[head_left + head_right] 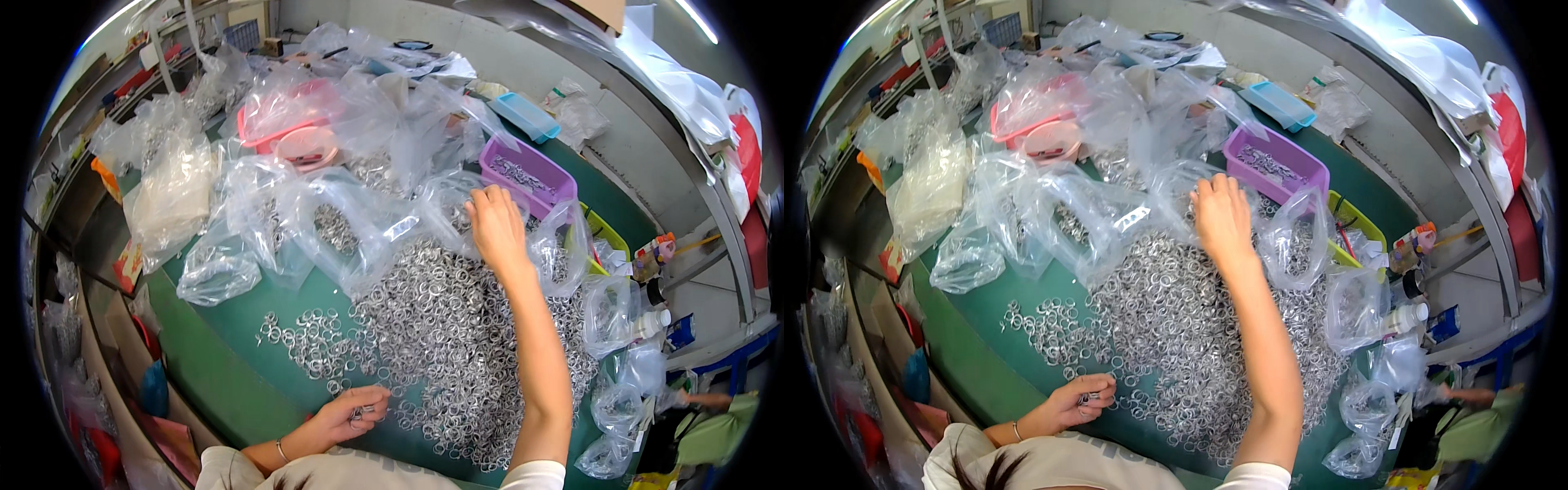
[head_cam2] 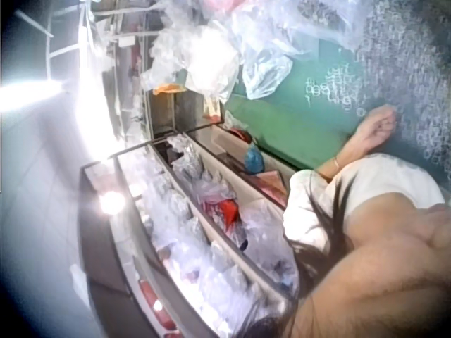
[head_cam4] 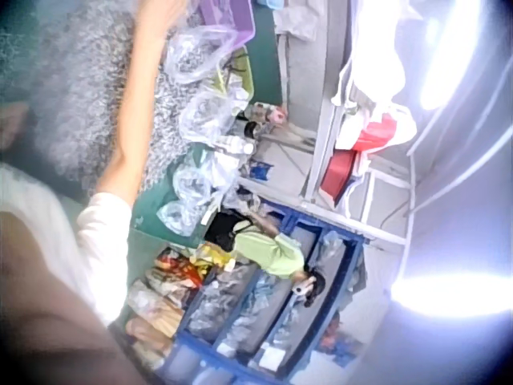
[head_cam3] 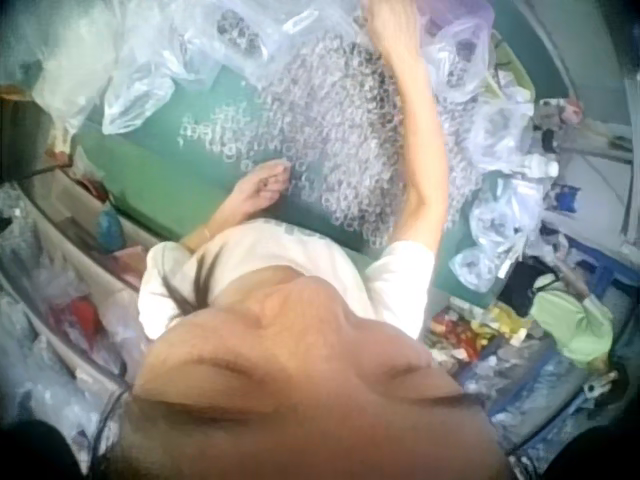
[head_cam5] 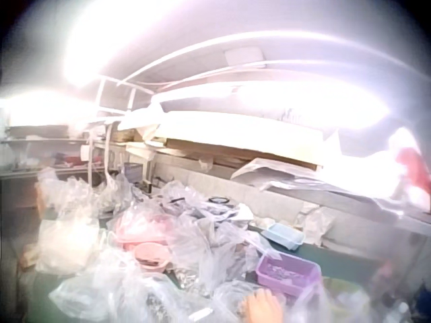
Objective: The person picks up small metal rings and clasps from a large pile on a green workbench, groups them together, and place them into plastic bags.
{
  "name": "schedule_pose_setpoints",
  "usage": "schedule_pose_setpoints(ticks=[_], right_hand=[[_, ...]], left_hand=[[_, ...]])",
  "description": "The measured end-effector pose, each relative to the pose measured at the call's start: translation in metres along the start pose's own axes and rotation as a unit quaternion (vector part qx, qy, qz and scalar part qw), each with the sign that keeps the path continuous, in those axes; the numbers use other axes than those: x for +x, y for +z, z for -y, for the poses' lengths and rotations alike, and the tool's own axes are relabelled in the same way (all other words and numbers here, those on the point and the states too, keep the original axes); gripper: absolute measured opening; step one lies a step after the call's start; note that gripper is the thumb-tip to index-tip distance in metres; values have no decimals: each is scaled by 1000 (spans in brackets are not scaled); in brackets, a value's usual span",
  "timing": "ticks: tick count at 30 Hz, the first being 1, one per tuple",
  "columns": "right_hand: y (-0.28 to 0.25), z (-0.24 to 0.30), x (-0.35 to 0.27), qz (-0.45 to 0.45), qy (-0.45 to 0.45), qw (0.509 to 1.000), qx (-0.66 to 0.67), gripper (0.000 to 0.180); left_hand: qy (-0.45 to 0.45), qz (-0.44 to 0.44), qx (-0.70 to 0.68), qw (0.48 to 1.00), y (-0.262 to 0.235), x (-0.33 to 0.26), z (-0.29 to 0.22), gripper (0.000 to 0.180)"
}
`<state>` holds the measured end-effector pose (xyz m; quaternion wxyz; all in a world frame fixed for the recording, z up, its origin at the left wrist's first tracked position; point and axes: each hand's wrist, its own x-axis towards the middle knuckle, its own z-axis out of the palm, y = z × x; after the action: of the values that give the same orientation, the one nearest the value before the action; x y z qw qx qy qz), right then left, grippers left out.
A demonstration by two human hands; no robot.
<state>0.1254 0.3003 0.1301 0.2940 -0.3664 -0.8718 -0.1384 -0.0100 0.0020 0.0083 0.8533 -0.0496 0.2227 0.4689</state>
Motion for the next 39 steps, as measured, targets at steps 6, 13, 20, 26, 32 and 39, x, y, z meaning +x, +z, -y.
schedule_pose_setpoints(ticks=[6,13,20,26,32,39], right_hand=[[-20,17,-25,34,-19,997,63,14],[-69,103,-112,179,80,900,390,18],[-77,159,-187,147,150,879,428,30],[-77,174,-212,73,207,892,396,28],[-79,174,-217,72,199,893,397,26],[-74,182,-222,58,228,875,424,26]], left_hand=[[29,-7,-92,995,-14,-10,-2,15],[106,17,-164,981,10,-9,-16,26],[87,97,-168,977,19,-5,-9,30],[72,70,-161,982,23,-4,0,27],[51,-9,-212,976,24,-3,7,26],[68,27,-261,963,2,-1,2,22]])
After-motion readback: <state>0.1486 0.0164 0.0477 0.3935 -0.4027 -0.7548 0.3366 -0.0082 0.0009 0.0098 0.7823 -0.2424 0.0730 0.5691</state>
